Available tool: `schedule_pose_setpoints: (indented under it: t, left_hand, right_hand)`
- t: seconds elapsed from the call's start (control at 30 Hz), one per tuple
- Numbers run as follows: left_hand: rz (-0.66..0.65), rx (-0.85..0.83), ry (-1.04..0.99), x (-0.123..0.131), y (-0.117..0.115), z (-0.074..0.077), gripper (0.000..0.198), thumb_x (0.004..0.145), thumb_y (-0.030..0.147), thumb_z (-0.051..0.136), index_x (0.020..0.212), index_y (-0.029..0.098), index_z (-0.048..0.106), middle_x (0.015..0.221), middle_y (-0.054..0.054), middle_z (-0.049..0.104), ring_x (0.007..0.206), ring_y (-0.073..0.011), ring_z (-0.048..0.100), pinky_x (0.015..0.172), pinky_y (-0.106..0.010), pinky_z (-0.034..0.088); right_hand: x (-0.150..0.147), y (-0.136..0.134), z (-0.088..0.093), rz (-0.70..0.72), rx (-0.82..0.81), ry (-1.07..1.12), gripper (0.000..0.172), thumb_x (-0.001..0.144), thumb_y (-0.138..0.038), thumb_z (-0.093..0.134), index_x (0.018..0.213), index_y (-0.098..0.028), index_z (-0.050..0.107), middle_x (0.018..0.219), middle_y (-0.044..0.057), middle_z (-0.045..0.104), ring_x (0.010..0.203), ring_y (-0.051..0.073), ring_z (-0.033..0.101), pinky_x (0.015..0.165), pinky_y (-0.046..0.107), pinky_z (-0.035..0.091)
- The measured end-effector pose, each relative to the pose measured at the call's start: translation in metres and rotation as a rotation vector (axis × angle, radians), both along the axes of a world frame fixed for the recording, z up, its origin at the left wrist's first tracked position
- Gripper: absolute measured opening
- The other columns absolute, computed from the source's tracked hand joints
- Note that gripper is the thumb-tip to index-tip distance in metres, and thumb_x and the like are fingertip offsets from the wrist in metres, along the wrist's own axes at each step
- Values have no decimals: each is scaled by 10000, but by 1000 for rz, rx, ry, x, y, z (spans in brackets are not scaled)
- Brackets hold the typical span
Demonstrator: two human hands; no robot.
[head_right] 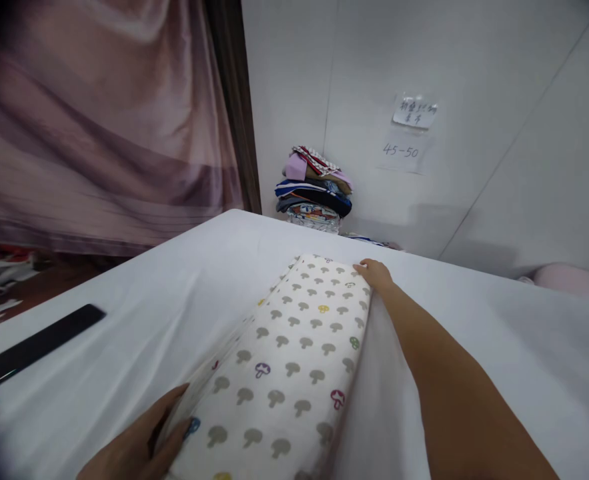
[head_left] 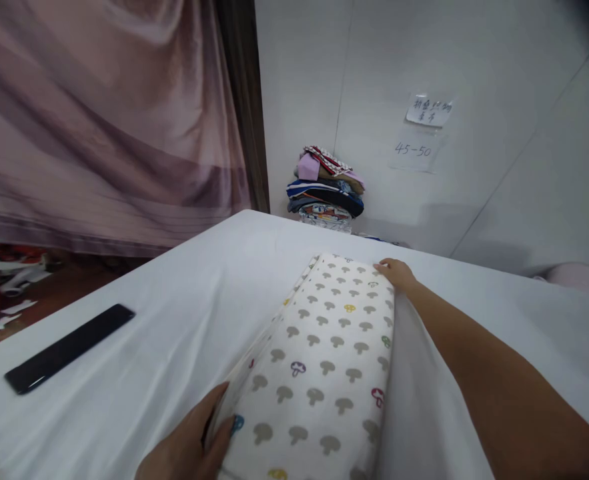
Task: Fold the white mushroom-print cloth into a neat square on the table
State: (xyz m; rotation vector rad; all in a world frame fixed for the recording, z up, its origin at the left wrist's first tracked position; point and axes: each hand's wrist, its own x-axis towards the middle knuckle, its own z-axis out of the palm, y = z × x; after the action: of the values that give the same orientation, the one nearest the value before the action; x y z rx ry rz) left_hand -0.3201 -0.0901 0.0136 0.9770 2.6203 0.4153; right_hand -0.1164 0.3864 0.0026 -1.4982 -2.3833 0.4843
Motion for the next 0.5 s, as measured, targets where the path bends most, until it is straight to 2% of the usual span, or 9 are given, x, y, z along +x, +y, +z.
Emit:
schedule_pose_setpoints:
  t: [0.13, 0.2, 0.27, 0.33, 0.4, 0.5]
  left_hand:
    - [-18, 3, -28, 5, 4, 13, 466, 820, 446, 346, 1253, 296, 435, 1090, 3, 636, 942, -225, 611, 758, -318, 457]
    - [-56, -11, -42, 5, 4, 15, 474, 819, 440, 355, 1266, 295, 418, 1109, 2, 628, 942, -222, 610, 750, -313, 455]
    - [-80, -14, -24, 4, 3, 15, 482, 822, 424, 357, 1280, 281, 403, 1124, -11, 620, 944, -224, 608, 755, -317, 449]
    - [-93, -6, 9, 5, 2, 13, 481, 827, 407, 354, 1283, 261, 400, 1130, -28, 615, 946, -225, 605, 759, -317, 442]
    - [-101, 6, 38, 6, 1, 12, 475, 834, 404, 348, 1279, 247, 405, 1120, -41, 617, 930, -222, 608, 744, -309, 440]
    - [-114, 37, 84, 8, 0, 10, 461, 846, 407, 343, 1268, 238, 417, 1074, -53, 634, 899, -216, 612, 723, -297, 432]
  right_hand:
    - [4, -20, 12, 64, 163, -49, 426, 825, -390, 426, 1147, -146, 560, 1039, 122, 628, 1042, 276, 509, 908, 408, 338]
    - [4, -45, 14, 144, 319, -33, 436, 834, -358, 416, 1196, -137, 519, 1189, 131, 555, 1149, 282, 431, 957, 426, 306]
    - [5, -85, 12, 241, 421, 12, 440, 838, -357, 414, 1210, -140, 505, 1317, 129, 445, 1236, 281, 338, 999, 442, 271]
    - [8, -134, 7, 385, 409, 48, 431, 852, -387, 398, 1205, -168, 512, 1349, 110, 413, 1266, 264, 307, 1019, 444, 258]
    - [14, -182, 0, 541, 321, 53, 446, 877, -425, 357, 1258, -218, 464, 1389, 74, 367, 1295, 236, 270, 1029, 437, 255]
    - [25, -233, -3, 725, 183, -61, 488, 883, -461, 351, 1332, -270, 365, 1430, 52, 292, 1319, 224, 224, 1060, 470, 173]
